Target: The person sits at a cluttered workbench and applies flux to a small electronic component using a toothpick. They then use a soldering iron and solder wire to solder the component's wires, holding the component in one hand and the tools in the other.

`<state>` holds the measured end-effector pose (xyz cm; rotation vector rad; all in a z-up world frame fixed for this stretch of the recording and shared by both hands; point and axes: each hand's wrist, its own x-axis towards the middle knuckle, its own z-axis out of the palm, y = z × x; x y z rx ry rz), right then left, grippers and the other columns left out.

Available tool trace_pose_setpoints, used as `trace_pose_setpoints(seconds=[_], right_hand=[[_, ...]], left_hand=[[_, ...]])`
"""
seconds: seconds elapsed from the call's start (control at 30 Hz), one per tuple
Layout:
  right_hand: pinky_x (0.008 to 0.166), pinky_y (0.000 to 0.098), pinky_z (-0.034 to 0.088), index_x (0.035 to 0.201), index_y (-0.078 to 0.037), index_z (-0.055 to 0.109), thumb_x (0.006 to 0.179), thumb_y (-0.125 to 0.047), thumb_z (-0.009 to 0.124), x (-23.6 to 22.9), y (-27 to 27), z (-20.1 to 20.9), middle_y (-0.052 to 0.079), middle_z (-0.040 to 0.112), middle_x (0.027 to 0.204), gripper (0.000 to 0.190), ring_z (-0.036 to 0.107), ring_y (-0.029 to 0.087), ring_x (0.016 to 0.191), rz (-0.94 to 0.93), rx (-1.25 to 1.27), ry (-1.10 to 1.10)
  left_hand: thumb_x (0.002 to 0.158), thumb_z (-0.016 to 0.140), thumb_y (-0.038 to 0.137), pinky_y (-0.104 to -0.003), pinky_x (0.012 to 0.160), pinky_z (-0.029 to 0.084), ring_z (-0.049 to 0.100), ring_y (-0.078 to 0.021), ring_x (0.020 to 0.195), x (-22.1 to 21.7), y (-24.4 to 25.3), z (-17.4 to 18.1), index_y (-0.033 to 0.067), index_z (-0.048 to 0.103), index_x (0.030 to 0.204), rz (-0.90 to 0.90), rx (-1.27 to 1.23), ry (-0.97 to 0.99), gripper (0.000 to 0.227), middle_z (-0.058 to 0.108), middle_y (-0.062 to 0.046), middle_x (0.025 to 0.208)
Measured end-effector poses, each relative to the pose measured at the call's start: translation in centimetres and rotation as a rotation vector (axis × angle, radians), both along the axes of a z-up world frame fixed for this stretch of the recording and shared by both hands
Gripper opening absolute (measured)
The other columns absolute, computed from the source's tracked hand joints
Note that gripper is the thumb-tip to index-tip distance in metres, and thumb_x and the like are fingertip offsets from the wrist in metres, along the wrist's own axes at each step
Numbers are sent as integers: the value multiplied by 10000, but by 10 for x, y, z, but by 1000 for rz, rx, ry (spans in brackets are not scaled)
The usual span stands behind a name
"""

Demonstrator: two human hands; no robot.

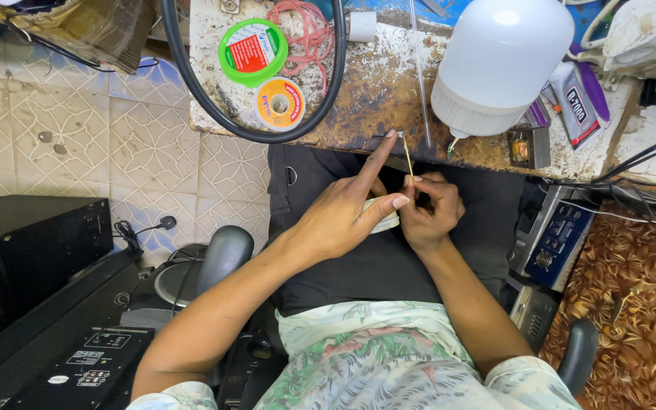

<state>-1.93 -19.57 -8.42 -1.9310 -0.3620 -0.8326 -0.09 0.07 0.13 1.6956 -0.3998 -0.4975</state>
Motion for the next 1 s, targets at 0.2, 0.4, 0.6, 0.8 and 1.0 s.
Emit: trace_pose_setpoints(seconds=[0.2,0.4,0.6,0.8,1.0], right_hand=[[417,312,456,870,115,677,865,129,774,-1,-1,-3,194,655,655,97,563,254,450,13,23,16],[431,301,455,880,102,666,870,126,776,-4,-3,-8,207,678,692,113,589,232,475,-2,50,75],[457,286,463,867,98,645,882,130,764,-4,-7,-14,198,688,700,124,601,219,496,22,125,92],[467,279,463,879,109,651,891,114,760,-3,-9,-13,201,684,686,110,604,197,497,39,138,99],[470,294,462,893,102,637,905,109,755,-4,-9,-16,209,675,698,119,611,199,510,38,163,125]], left_hand=[[1063,486,454,-475,753,561,729,-379,869,0,-1,-3,83,127,1664,5,-7,-9,792,750,-133,949],[1064,484,455,-469,736,558,725,-376,847,0,-1,-1,75,127,1663,2,-13,-9,794,750,-137,949],[1060,490,456,-470,731,561,731,-375,848,0,0,-1,71,128,1661,1,-8,-11,800,751,-140,951],[1062,493,451,-455,719,560,728,-368,830,0,-1,1,71,128,1662,6,-9,-11,799,751,-139,941],[1067,483,451,-463,717,558,725,-378,836,0,0,1,66,120,1661,1,-12,-18,796,748,-151,951]])
